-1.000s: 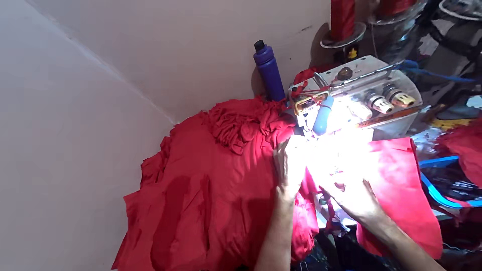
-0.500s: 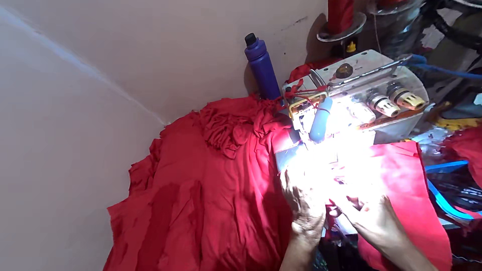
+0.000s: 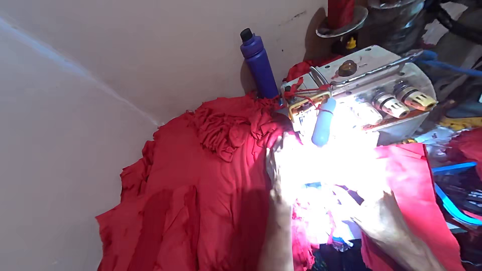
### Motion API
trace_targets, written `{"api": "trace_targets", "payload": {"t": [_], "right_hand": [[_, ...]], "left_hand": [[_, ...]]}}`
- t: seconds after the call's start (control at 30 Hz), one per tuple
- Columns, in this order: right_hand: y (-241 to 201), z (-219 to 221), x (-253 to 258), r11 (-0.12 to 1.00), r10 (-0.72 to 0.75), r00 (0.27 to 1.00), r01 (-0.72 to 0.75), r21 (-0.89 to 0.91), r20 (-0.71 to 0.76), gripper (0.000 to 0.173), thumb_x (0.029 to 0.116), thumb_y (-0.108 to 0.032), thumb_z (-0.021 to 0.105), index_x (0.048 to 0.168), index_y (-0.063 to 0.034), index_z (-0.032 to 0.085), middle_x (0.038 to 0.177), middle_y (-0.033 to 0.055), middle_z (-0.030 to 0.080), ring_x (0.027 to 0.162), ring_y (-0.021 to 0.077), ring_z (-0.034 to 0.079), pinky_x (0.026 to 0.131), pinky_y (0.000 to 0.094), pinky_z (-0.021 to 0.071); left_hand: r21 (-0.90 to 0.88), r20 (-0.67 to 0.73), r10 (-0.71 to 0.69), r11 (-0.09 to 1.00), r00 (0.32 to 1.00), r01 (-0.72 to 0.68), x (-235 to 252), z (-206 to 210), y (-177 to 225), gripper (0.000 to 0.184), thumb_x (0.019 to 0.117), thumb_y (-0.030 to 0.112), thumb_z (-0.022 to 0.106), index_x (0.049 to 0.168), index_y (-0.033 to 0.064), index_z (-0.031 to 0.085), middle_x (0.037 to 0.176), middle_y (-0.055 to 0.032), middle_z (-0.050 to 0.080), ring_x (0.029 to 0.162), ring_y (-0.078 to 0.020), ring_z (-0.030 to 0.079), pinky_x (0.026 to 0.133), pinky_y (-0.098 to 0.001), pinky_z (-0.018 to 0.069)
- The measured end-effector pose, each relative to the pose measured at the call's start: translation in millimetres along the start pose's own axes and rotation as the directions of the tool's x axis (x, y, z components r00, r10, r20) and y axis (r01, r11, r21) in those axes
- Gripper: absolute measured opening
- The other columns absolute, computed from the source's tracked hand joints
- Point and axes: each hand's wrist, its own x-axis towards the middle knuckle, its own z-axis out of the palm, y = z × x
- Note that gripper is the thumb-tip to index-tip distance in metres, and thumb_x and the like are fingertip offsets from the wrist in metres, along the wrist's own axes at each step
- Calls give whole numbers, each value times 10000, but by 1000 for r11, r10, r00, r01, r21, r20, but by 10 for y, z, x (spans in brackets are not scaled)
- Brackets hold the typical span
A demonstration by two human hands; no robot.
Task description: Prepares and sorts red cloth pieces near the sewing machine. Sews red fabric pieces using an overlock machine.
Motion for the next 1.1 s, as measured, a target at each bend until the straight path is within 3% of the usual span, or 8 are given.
{"api": "trace_targets", "payload": {"t": [0.13,0.2,0.3,0.43,0.63,0.83,1.0,1.1], "right_hand": [[-28,-186,-196,994,-102,995,101,-43,-12,260,967,-190,586,996,-41,797,998,156,774,930,311,751,796,487,569],[61,-289,-314,978,-188,979,179,-105,-77,252,939,-184,568,975,-81,795,919,88,772,852,196,730,750,339,559],[153,-487,-582,951,-297,951,286,-116,-86,246,960,-199,566,920,-71,772,819,83,738,774,190,674,720,308,500],[355,-519,-1057,902,-399,917,396,-172,22,261,1046,-361,543,1074,-184,732,1009,51,721,1021,213,638,905,341,459],[720,-374,-1184,766,-615,789,595,-242,-9,186,1047,-147,565,1212,-120,644,1135,102,671,1113,257,594,995,346,430],[718,-505,-1298,790,-595,803,588,-171,12,206,1050,-72,532,1210,-43,658,1216,145,714,1228,258,630,1095,328,446],[640,-534,-1274,887,-460,887,461,11,-42,170,1046,-145,555,974,-65,687,1067,105,751,1166,209,656,1052,286,462],[568,-584,-1187,933,-339,941,335,133,4,179,949,-136,597,787,-66,628,966,95,738,1117,186,647,1017,246,451]], "left_hand": [[18,19,14,1000,1000,-14,414,-18,-187,376,1041,276,583,1353,67,588,1251,-211,664,1157,-418,632,943,-653,466],[-28,27,1,1000,1000,-1,545,-59,-305,396,1067,262,510,1404,58,548,1201,-252,674,1106,-455,646,902,-662,478],[-262,-56,62,962,996,-74,437,-45,-564,361,1091,238,449,1390,72,564,1002,-209,688,774,-316,663,662,-466,543],[-261,-349,137,936,927,-237,-204,-77,-531,276,1035,90,531,1249,-9,674,1366,-168,634,1262,-274,616,1061,-422,487],[-373,-448,76,890,891,-263,-1473,130,-332,176,889,18,619,994,-52,741,1026,-133,730,1014,-113,691,928,-233,552],[-543,-307,35,814,951,-206,-2022,221,-236,183,888,-7,608,997,-55,746,1012,-101,723,1005,-59,681,925,-178,545],[-560,-281,64,799,957,-218,-2078,295,-130,170,868,-19,628,975,-51,757,983,-103,725,993,-60,678,916,-176,541],[-598,-253,91,768,963,-230,-2099,293,-11,152,877,-19,649,974,-37,764,992,-97,732,1016,-64,672,937,-180,529]]}}
